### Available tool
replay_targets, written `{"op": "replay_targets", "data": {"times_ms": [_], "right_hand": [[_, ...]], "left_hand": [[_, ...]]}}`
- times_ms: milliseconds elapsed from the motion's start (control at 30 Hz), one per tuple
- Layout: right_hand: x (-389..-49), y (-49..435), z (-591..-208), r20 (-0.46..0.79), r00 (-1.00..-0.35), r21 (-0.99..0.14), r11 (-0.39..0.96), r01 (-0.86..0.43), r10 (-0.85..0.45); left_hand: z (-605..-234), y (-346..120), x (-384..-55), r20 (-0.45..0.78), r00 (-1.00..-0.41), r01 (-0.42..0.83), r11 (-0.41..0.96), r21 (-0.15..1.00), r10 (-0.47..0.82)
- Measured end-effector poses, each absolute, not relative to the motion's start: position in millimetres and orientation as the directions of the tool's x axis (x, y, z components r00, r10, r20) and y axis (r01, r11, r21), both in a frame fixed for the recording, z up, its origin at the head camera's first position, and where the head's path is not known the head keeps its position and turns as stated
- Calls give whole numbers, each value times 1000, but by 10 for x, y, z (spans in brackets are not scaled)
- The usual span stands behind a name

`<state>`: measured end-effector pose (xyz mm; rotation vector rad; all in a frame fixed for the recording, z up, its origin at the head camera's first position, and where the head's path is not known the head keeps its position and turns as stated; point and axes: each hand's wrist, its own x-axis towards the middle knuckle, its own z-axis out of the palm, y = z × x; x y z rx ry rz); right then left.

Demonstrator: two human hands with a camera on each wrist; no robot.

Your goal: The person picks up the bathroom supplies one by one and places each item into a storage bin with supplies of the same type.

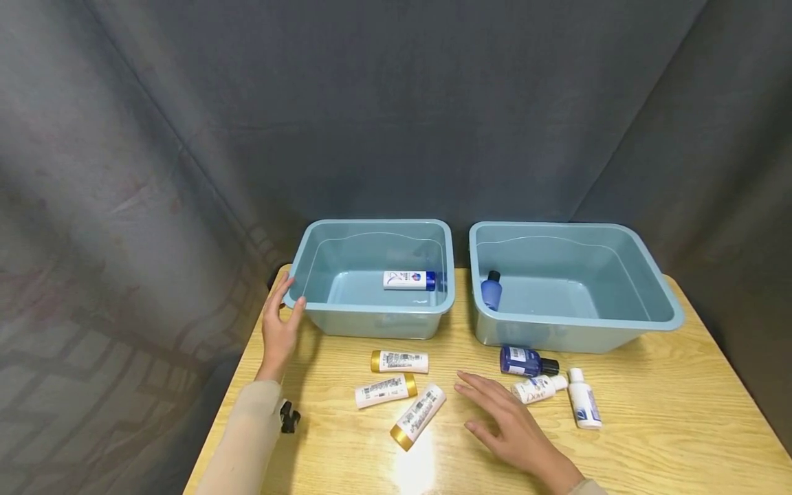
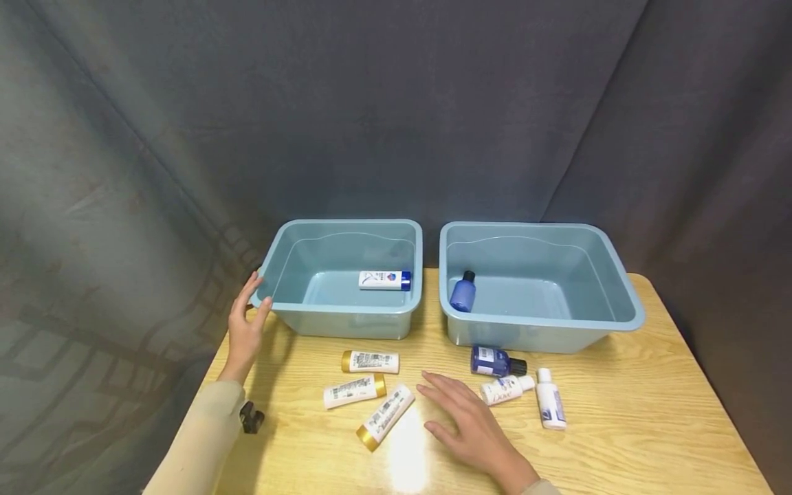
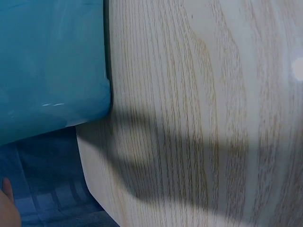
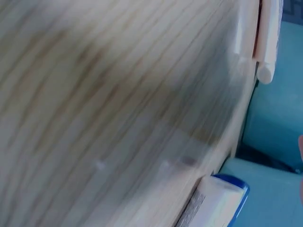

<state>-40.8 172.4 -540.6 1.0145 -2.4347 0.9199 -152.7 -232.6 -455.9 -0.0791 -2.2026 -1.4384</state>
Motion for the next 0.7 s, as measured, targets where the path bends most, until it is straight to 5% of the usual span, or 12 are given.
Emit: {"op": "replay_targets", "data": {"times_ms": [700], "right_hand": [[-466, 1364, -5495, 454, -669, -463, 487, -741, -588]], "left_hand": [[-4899, -2473, -1709, 491, -840, 350, 462, 815, -230]]}}
